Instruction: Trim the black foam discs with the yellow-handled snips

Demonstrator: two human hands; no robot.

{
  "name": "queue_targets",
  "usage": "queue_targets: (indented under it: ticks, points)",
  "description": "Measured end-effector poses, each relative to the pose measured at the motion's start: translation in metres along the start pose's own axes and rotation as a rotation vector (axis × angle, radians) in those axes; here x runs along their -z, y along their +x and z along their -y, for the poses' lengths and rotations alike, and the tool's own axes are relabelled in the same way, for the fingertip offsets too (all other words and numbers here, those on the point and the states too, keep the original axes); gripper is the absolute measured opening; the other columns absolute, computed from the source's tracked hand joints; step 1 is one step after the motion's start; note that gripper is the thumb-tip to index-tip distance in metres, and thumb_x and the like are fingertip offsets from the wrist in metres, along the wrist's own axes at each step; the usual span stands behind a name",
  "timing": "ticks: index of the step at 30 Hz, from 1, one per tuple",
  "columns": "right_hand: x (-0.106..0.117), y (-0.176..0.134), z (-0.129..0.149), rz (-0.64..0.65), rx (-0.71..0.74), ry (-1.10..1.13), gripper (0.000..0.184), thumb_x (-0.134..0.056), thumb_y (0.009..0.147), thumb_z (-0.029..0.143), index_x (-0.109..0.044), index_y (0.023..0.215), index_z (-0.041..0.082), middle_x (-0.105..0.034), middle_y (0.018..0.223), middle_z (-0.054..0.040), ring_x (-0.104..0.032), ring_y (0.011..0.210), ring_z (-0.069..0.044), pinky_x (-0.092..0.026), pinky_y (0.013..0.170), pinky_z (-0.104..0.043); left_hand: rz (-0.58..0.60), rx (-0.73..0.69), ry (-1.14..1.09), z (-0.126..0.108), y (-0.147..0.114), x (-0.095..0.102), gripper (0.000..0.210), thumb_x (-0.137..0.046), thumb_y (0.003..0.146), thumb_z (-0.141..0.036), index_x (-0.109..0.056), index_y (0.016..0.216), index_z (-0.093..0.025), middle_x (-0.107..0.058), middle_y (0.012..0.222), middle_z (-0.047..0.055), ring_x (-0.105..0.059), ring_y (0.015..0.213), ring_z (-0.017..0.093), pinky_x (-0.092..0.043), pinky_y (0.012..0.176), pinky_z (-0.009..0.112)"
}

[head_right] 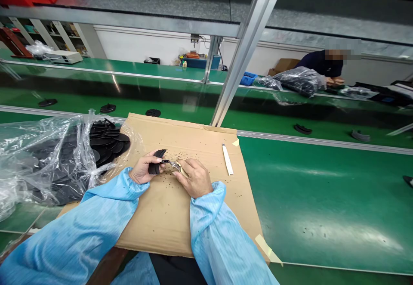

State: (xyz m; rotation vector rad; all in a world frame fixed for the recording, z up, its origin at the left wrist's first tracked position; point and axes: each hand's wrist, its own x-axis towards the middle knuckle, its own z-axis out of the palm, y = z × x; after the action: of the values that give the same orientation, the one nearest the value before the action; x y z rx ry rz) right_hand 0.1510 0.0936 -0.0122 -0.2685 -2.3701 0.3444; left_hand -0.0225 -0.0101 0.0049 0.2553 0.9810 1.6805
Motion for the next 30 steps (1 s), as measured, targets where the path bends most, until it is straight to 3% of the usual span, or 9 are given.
queue_targets:
  ticks: [12, 18, 24, 27, 30]
  points:
    - [0.000, -0.002, 0.001, 0.084, -0.027, 0.066, 0.026, -0.051, 0.095, 0.036, -0.064, 0.104, 0.016, -0.064, 0.085, -0.0067, -0.062, 0.079, -0.018, -0.051, 0.072, -0.028, 0.027, 0.017, 0.019, 0.000, 0.002, 0.005, 0.040, -0.072, 0.048, -0.010, -0.055, 0.085, -0.012, -0.058, 0.071, 0.001, -0.055, 0.053, 0.012, -0.044, 0.047, 0.019]
    - [-0.005, -0.002, -0.002, -0.077, -0.199, 0.109, 0.026, -0.057, 0.092, 0.038, -0.065, 0.108, 0.019, -0.065, 0.090, -0.0058, -0.062, 0.083, -0.019, -0.050, 0.076, -0.029, 0.050, -0.146, 0.118, 0.007, 0.005, 0.000, 0.048, -0.081, 0.057, -0.013, -0.054, 0.097, -0.013, -0.063, 0.087, 0.005, -0.062, 0.078, 0.017, -0.055, 0.068, 0.029]
    - [-0.003, -0.001, -0.008, -0.109, -0.308, 0.104, 0.028, -0.057, 0.090, 0.041, -0.067, 0.104, 0.020, -0.064, 0.085, -0.0061, -0.061, 0.079, -0.020, -0.050, 0.071, -0.031, -0.004, -0.315, 0.228, 0.014, 0.014, 0.002, 0.050, -0.082, 0.063, -0.017, -0.056, 0.107, -0.013, -0.063, 0.100, 0.004, -0.060, 0.091, 0.014, -0.050, 0.081, 0.023]
    - [-0.002, 0.001, -0.005, -0.139, -0.274, 0.246, 0.028, -0.059, 0.089, 0.039, -0.065, 0.109, 0.019, -0.065, 0.097, -0.0077, -0.061, 0.090, -0.021, -0.052, 0.081, -0.034, 0.018, -0.383, 0.298, 0.016, 0.014, 0.003, 0.049, -0.079, 0.068, -0.019, -0.058, 0.112, -0.015, -0.063, 0.107, 0.005, -0.059, 0.098, 0.015, -0.048, 0.085, 0.021]
    - [-0.001, 0.002, 0.000, -0.101, -0.186, 0.385, 0.030, -0.060, 0.089, 0.037, -0.063, 0.112, 0.019, -0.064, 0.111, -0.0100, -0.060, 0.104, -0.023, -0.050, 0.093, -0.038, 0.077, -0.328, 0.295, 0.017, 0.011, 0.000, 0.057, -0.083, 0.063, -0.015, -0.057, 0.114, -0.014, -0.065, 0.106, 0.007, -0.061, 0.098, 0.016, -0.047, 0.087, 0.023]
